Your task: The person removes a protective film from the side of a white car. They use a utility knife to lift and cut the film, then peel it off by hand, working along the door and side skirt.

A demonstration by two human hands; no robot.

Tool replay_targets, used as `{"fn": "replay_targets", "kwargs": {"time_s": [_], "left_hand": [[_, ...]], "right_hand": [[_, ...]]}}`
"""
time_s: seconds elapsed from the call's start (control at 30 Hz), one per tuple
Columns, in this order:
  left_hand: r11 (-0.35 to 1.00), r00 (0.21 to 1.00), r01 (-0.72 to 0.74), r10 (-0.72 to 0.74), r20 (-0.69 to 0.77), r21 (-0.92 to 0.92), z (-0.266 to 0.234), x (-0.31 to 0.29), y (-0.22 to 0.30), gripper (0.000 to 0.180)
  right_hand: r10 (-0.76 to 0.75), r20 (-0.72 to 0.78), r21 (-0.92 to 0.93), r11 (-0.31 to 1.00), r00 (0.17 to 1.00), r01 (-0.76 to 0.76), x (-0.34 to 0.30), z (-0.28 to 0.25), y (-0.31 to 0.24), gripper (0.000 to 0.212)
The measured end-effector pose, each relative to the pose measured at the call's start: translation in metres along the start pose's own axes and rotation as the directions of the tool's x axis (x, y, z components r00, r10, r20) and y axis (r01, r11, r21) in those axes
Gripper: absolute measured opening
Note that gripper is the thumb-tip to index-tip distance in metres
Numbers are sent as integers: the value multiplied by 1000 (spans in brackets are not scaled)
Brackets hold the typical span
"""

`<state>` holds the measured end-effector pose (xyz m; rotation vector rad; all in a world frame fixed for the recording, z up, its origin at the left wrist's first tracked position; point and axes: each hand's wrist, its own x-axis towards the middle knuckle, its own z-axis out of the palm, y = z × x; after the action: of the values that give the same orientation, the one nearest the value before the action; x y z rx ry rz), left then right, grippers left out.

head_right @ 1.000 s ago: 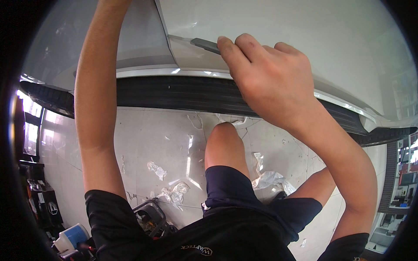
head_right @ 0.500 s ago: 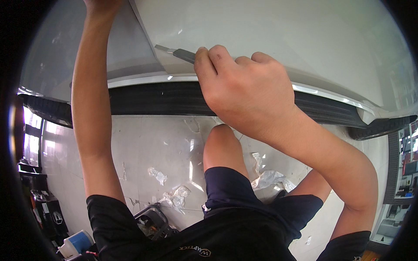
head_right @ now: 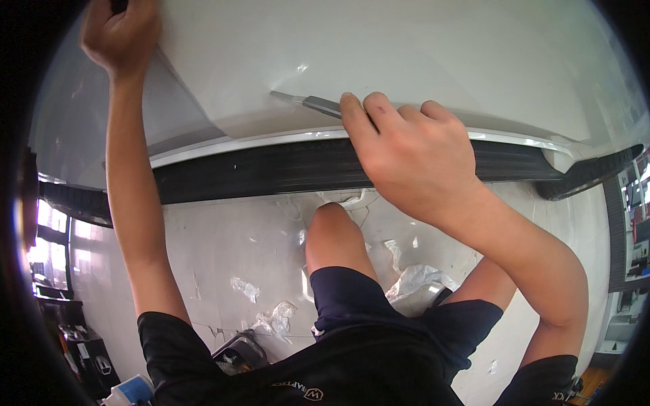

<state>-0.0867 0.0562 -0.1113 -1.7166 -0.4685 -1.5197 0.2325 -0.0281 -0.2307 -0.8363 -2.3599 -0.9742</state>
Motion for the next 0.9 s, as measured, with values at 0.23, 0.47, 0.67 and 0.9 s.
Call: {"fn": "replay_targets", "kwargs": {"time_s": [0.23, 0.47, 0.67, 0.9], "left_hand": [[981, 995, -92, 98, -26, 171, -5, -5, -30, 13], [953, 999, -41, 29, 43, 300, -10, -13, -36, 20], [943, 987, 153, -163, 9, 296, -16, -21, -57, 22], [775, 957, 90, -242, 163, 626, -27, -22, -70, 37]], "right_hand": [[67, 38, -24, 997, 997, -67, -47, -10, 47, 45], [115, -5, -44, 992, 993, -116, -101, -4, 110, 44], [179, -40, -42, 983, 983, -180, -154, 1, 162, 45], [196, -56, -57, 978, 979, -199, -236, 6, 235, 45]]}}
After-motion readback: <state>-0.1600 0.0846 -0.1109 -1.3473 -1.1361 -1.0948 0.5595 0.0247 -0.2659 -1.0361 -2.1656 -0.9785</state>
